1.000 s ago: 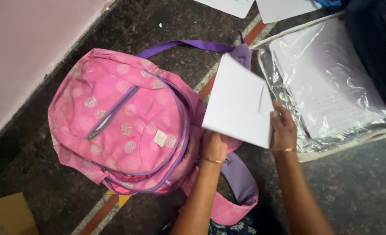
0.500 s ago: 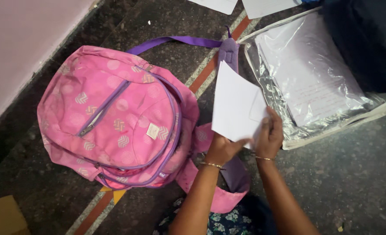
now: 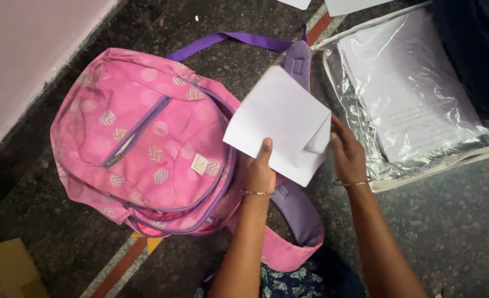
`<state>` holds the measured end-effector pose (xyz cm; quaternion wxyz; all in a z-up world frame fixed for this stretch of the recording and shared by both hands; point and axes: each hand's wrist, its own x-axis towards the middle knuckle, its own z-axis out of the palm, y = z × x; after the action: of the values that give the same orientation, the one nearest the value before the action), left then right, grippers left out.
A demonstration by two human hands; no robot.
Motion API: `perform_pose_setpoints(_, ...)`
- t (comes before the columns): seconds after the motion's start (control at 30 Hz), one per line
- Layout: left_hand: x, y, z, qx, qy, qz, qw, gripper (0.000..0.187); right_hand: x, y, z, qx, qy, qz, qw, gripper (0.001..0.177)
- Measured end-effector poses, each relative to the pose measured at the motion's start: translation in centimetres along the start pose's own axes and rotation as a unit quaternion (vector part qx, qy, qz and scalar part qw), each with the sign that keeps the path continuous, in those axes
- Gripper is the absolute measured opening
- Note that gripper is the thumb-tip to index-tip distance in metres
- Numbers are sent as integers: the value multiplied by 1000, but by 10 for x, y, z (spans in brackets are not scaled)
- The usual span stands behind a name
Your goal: The person sits on the floor and packs a pink backpack. They place loose papers into a clear plastic sleeve, then put the sleeve and a notebook into the bag. Finally, they zip the backpack closed.
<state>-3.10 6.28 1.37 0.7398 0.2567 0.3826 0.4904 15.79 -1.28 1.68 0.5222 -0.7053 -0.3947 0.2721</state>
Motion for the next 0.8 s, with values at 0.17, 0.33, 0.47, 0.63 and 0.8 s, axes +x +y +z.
perform_pose_setpoints(0.17, -7, -10, 12, 6, -18, 22, 1000, 53, -20, -29, -5, -211, 120, -240, 940, 59)
perform_pose_setpoints(0.33, -13, -19, 15, -133, -96, -9, 986, 53, -21, -25, 7, -122, -17, -131, 984, 77)
perform_pose_setpoints(0.47, -4, -24, -8, 29, -68, -12, 997, 44, -15, -15, 2, 77, -19, 190, 979, 66)
perform_pose_setpoints(0.63, 3, -30, -8, -244, -81, -75, 963, 58, -24, -30, -4, -209, 56, -230, 949, 84)
perform_pose_setpoints(0.8, 2, -23, -4, -302, -100, -118, 941, 58, -23, -20, 5, -157, -4, -100, 983, 64)
